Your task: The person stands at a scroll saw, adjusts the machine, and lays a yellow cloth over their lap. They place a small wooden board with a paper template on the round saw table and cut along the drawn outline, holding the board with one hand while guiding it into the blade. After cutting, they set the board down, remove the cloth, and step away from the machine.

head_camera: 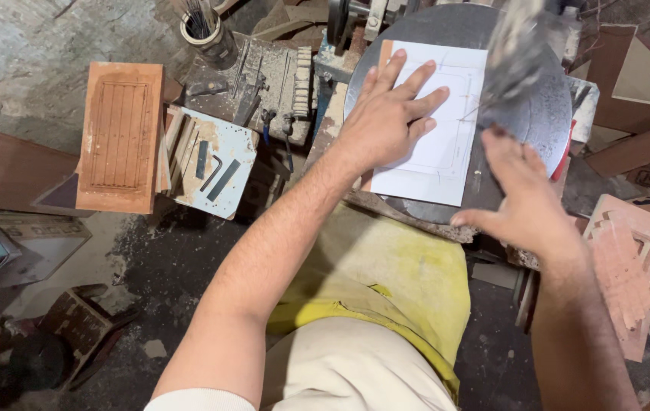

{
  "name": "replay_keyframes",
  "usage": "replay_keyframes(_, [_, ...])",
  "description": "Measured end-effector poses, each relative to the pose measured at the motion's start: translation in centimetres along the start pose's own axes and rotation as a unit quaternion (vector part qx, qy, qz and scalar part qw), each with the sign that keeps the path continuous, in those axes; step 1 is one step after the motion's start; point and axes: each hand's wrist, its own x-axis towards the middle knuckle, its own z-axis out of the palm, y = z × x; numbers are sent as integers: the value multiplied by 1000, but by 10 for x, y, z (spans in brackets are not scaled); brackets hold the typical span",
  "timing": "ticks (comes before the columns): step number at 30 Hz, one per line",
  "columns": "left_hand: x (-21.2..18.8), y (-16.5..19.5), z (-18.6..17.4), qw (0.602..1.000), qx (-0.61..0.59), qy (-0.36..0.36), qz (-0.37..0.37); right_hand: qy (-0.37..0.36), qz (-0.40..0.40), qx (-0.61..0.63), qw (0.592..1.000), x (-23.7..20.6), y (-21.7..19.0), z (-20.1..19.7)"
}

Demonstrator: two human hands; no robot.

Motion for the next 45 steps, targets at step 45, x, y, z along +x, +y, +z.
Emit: replay_keyframes(45, [52,-34,13,988,5,127,93,250,116,-74,959,13,-45,76])
